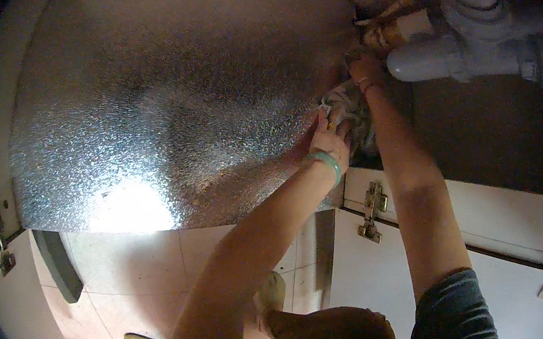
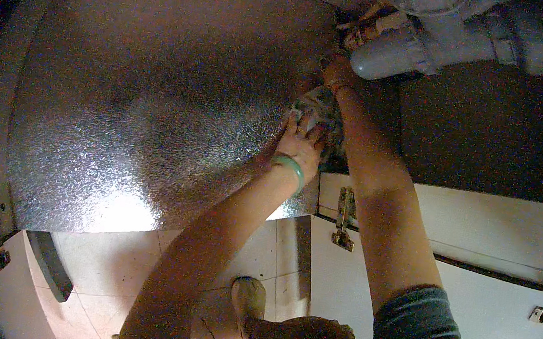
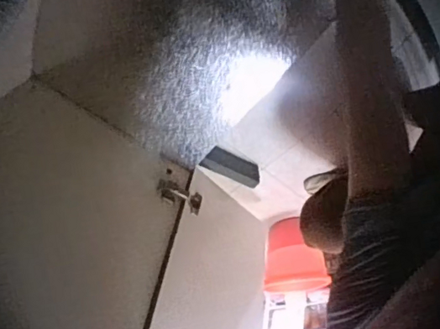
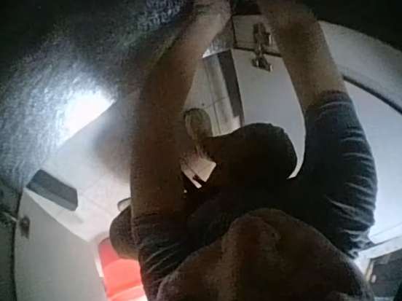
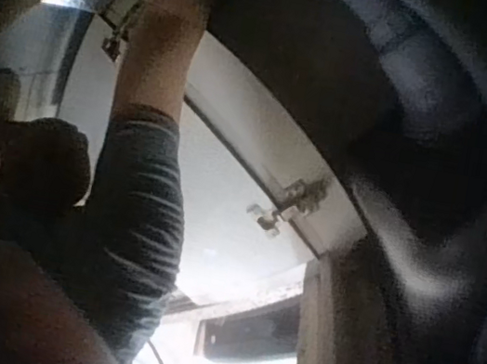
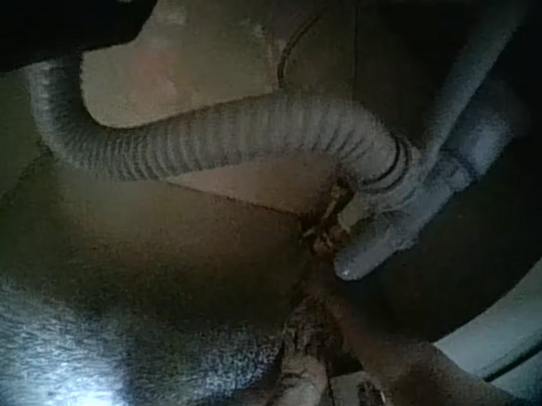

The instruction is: The person squats in front of an open under-sink cabinet and wipes the interior surfaces with a cloth. They clean the bottom, sides, and back of the cabinet, maneuvering around the plumbing pipes and a silver foil liner.

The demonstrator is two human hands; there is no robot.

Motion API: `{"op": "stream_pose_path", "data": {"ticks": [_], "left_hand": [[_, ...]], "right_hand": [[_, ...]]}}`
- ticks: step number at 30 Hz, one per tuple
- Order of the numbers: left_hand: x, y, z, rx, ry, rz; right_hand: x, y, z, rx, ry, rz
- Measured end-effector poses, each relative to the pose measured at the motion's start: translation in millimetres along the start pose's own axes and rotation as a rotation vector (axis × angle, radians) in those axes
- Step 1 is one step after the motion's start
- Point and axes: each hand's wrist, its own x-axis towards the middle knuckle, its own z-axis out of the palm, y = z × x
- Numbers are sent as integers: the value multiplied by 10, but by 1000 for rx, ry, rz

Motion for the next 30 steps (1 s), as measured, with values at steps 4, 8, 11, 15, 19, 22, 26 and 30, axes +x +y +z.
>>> {"op": "stream_pose_path", "data": {"ticks": [4,8,11,15,19,22,26,30], "left_hand": [[-9,4,53,-44,-16,-40],[-482,2,157,1,-106,-59],[-620,90,219,26,-51,35],[-534,57,162,46,-103,40],[-151,83,393,218,37,-33],[-38,105,4,42,-20,43],[-92,159,-25,-10,-59,44],[-162,60,1120,371,124,-171]], "right_hand": [[-285,-28,-77,-70,-6,-141],[-1089,-583,-477,-195,-128,-201],[-1131,-343,-451,-146,-30,-124],[-854,-391,-371,-347,-35,-148],[-260,-12,-221,-74,-189,-107],[-118,429,-94,-47,-58,-102],[-411,344,-157,-101,-65,-87],[-1099,-737,-504,-212,-88,-131]]}}
